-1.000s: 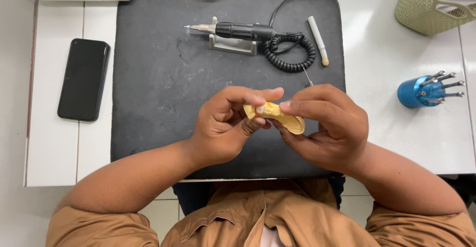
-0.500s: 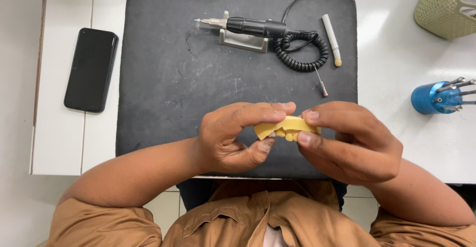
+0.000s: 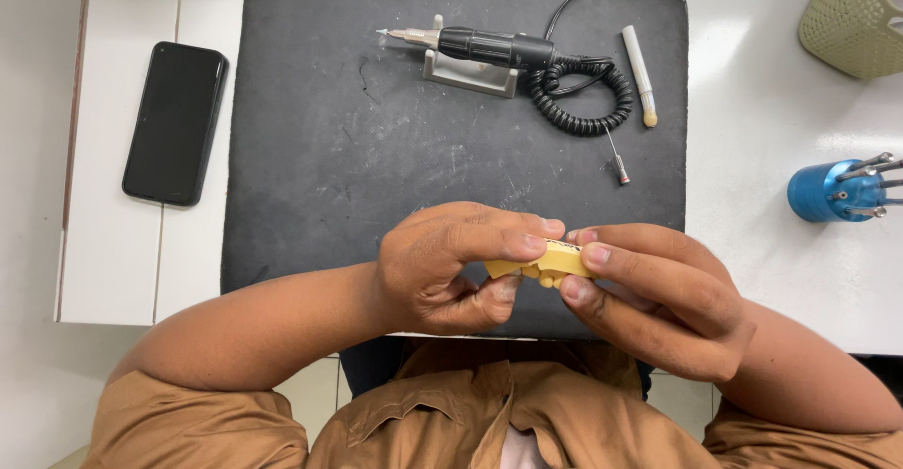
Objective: The person places small white artificial teeth into a yellow denture mold, using a metal probe to adjust and secure them. The person repeatedly checks the fit and alignment of the teeth within the mold.
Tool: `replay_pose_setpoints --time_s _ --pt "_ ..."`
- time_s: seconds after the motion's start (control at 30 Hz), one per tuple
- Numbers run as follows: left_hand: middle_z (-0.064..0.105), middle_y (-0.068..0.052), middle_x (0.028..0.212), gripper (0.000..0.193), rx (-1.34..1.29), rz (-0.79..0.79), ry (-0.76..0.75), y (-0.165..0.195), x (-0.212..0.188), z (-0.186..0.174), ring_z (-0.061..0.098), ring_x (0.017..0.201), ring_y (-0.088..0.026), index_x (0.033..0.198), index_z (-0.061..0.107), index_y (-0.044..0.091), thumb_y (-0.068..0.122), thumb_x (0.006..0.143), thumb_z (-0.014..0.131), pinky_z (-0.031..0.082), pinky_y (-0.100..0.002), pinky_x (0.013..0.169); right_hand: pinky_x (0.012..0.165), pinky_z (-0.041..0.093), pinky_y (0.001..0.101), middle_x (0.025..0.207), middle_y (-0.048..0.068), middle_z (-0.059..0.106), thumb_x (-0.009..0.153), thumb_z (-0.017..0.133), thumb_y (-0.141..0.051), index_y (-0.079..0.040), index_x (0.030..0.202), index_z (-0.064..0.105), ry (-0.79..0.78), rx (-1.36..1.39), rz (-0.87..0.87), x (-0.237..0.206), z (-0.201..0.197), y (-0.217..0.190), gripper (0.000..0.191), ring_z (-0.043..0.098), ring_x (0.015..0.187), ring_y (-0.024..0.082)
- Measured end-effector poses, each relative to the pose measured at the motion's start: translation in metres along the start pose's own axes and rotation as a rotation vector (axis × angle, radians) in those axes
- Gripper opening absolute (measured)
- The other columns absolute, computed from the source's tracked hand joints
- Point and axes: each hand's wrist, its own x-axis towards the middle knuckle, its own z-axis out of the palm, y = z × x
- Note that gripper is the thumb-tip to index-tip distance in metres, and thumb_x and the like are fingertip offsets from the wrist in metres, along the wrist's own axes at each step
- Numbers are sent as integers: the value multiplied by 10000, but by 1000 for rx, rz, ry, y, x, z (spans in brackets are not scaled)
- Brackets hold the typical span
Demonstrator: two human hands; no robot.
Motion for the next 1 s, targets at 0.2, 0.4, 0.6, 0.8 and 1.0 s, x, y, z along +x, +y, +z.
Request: replay_pose_setpoints --time_s 0.2,0.4,0.6,0.8,1.0 --pt "728 -144 1264 289 36 -16 30 0 -1 2 771 1083 -204 1299 601 49 57 1025 694 662 -289 931 820 620 375 1179 194 561 812 847 67 45 1050 682 -3 22 49 -1 0 -1 290 710 963 321" --pt "751 -114 1129 238 191 -129 108 2 -2 8 779 987 -173 1201 644 20 128 1007 730 639 -244 829 765 629 315 1151 195 623 837 849 64 23 1159 669 35 10 238 -1 6 -6 371 717 943 245" --pt "730 -78 1126 313 23 -298 93 0 2 9 742 941 -129 1279 610 7 142 1021 727 621 -230 858 658 572 245 987 165 697 816 829 40 15 1048 711 76 20 437 3 10 -5 261 713 813 178" --pt "707 -131 1232 215 140 -127 59 -5 10 4 735 908 -115 1173 636 57 64 997 760 655 -238 786 583 519 184 960 123 711 833 811 42 6 1030 706 105 184 628 3 8 0 226 685 737 101" --pt "736 -84 1097 271 317 25 41 -3 16 2 768 969 -208 1099 638 77 56 896 816 633 -280 788 549 471 187 906 96 705 831 781 16 18 1012 720 65 253 723 0 1 -5 190 641 687 65"
